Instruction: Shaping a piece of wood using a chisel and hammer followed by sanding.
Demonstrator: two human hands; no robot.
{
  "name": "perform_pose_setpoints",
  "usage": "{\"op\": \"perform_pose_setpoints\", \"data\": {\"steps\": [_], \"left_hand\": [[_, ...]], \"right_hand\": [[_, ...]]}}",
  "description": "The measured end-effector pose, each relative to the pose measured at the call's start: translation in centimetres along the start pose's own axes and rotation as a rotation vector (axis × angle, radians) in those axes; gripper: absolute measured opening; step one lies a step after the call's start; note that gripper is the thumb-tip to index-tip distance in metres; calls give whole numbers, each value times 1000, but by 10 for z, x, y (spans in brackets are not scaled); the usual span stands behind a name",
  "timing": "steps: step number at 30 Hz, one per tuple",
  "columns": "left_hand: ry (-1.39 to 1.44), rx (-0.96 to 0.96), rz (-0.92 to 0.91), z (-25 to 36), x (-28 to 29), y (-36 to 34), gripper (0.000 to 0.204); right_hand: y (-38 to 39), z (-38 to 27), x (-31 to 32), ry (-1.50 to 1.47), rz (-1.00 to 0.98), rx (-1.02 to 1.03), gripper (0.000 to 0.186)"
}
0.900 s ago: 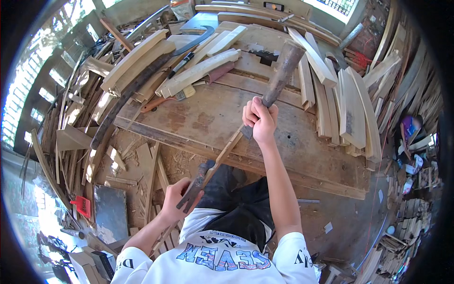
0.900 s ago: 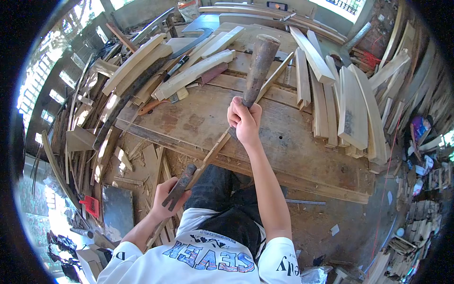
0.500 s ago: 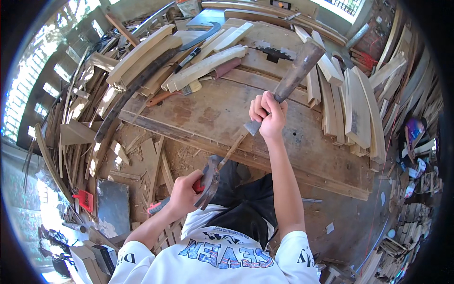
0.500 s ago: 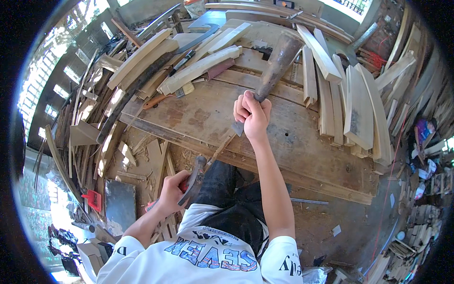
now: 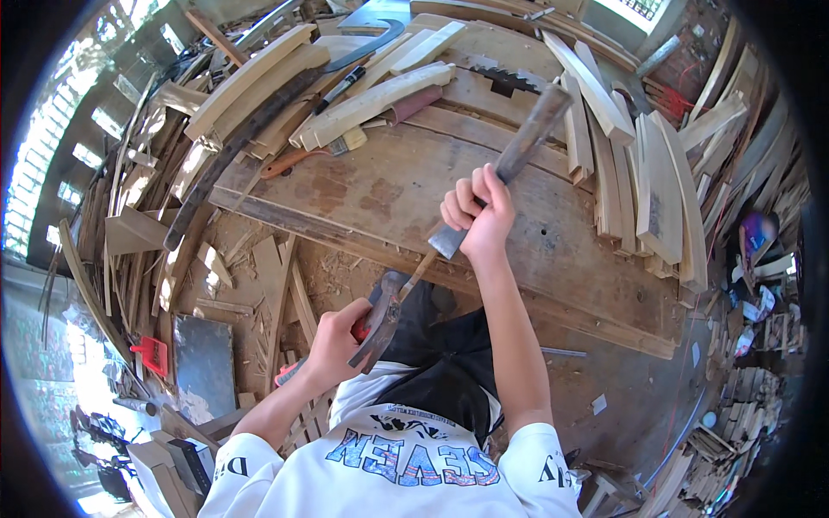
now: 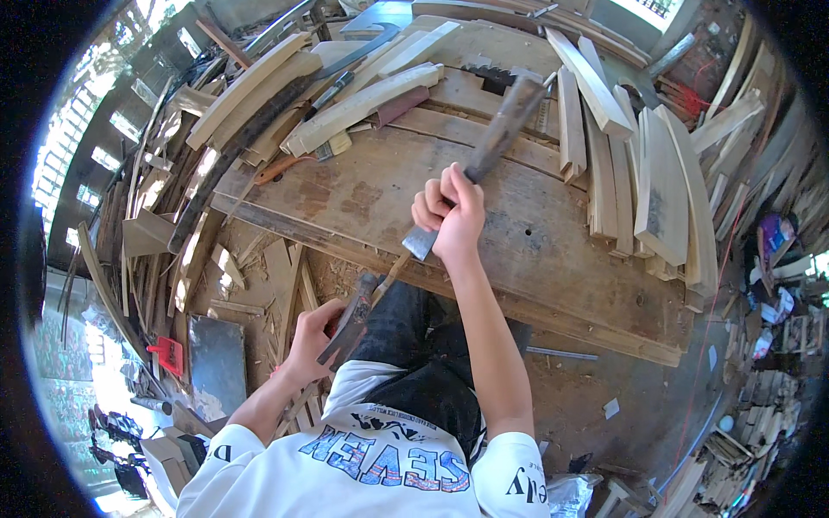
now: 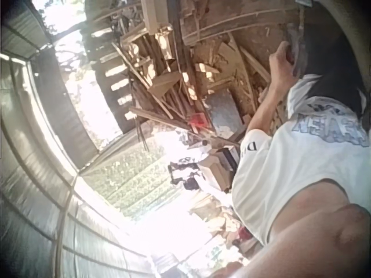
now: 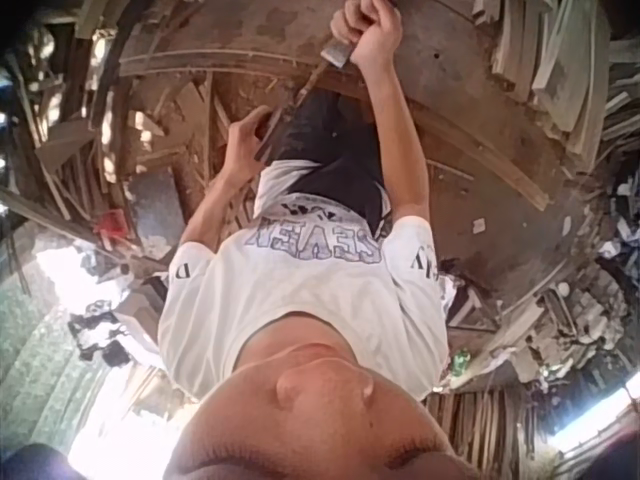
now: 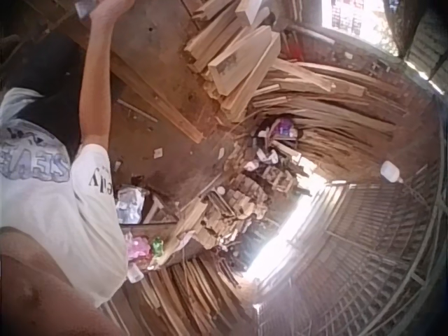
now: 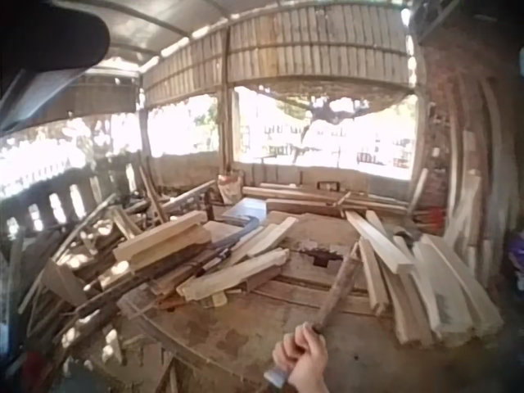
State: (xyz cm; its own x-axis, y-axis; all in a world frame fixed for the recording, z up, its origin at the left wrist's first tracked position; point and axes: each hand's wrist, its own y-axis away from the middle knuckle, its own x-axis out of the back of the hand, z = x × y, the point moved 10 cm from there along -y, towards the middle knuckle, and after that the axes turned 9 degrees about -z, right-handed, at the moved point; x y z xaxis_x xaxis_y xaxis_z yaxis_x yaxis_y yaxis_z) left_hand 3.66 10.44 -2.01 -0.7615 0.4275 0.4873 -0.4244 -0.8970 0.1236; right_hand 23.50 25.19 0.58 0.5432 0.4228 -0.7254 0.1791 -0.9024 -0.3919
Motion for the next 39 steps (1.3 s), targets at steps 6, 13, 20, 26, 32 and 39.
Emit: {"op": "perform_pose_setpoints", "data": {"steps": [6,13,20,26,32,39], "left_hand": [[24,-6,3,-2,0,0,23],[42,14,10,-1,1,-1,21],[15,1,12,1,1,-1,20],[16,40,-2,0,0,-2,19],[40,14,-1,7,0,-2,18],[54,-12,18,12,1,-3,17]], "right_hand": [[-5,-15,-1,166,-13,58,48],[-8,-9,-10,181,-84,11,47],[2,-3,-15,156,-30,-11,47],[-15,-19,-25,319,-60,-32,35],[-16,-24,-50,363,-228,-74,36],[-19,-31,-68,398,-354,8,50]]}}
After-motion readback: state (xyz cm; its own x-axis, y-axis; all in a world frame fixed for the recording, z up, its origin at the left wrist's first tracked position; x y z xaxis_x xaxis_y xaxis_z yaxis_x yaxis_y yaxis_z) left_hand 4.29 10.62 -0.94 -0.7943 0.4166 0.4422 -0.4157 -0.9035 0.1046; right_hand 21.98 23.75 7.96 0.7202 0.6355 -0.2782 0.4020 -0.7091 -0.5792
